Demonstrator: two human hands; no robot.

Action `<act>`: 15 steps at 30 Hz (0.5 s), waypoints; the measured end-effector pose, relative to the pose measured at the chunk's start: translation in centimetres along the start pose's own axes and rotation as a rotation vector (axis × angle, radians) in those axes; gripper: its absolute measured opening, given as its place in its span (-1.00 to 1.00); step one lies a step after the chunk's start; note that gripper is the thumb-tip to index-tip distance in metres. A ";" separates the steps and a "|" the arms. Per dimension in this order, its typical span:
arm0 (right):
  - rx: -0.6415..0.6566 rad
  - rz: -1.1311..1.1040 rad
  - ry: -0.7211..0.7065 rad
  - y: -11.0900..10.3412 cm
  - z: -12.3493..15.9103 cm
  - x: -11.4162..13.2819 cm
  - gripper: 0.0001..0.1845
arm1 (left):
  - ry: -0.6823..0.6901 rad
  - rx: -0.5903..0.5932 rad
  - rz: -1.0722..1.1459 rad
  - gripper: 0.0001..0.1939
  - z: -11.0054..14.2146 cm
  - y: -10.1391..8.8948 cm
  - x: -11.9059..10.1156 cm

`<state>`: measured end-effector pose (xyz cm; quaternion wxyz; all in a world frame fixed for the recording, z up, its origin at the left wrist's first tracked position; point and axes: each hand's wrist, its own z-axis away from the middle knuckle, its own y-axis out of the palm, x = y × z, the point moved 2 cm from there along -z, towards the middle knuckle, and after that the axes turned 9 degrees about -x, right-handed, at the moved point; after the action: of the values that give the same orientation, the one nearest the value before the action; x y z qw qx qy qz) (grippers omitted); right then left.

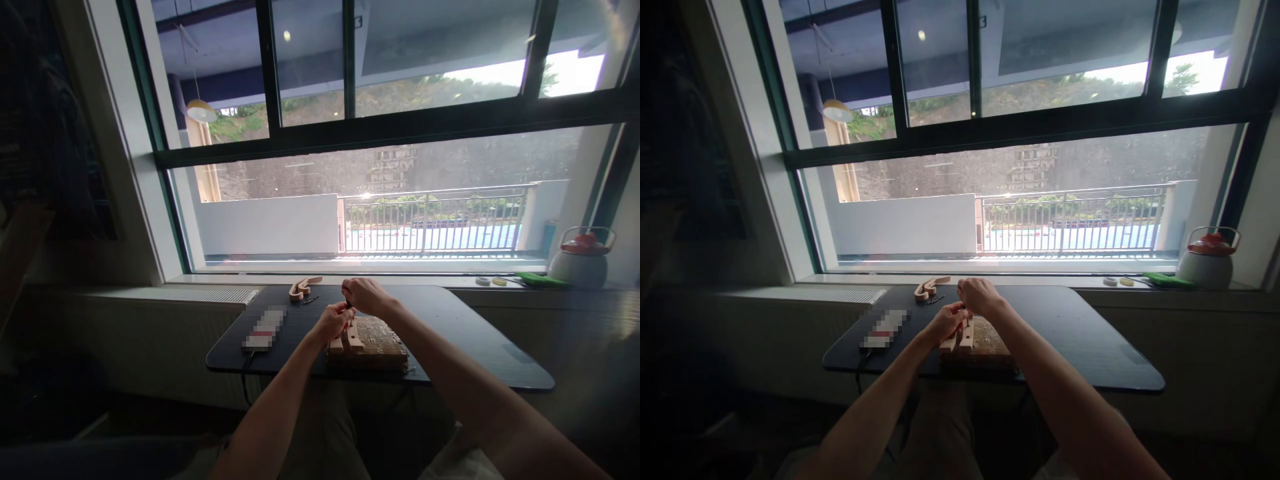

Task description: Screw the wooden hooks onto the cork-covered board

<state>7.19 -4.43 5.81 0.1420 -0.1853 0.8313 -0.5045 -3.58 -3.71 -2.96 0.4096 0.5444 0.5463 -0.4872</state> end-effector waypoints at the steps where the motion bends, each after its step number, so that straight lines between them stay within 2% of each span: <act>1: -0.003 -0.001 0.005 0.3 0.0 0.0 -0.70 | -0.009 -0.007 0.006 -0.72 0.0 0.0 0.1; 5: -0.020 0.025 0.073 1.2 -0.1 -0.2 -0.68 | -0.028 -0.028 0.023 -0.67 0.0 -0.1 0.0; 8: -0.024 0.037 0.095 0.8 -0.3 -0.2 -0.68 | -0.020 -0.026 0.025 -0.68 0.2 0.0 -0.3; 15: 0.015 -0.036 -0.023 -0.9 0.2 -0.9 -0.70 | -0.005 -0.003 0.033 -0.72 0.4 0.1 -0.5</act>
<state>8.22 -4.59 6.59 0.1437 -0.2049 0.8224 -0.5108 -3.51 -4.24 -2.57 0.4198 0.5515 0.5368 -0.4812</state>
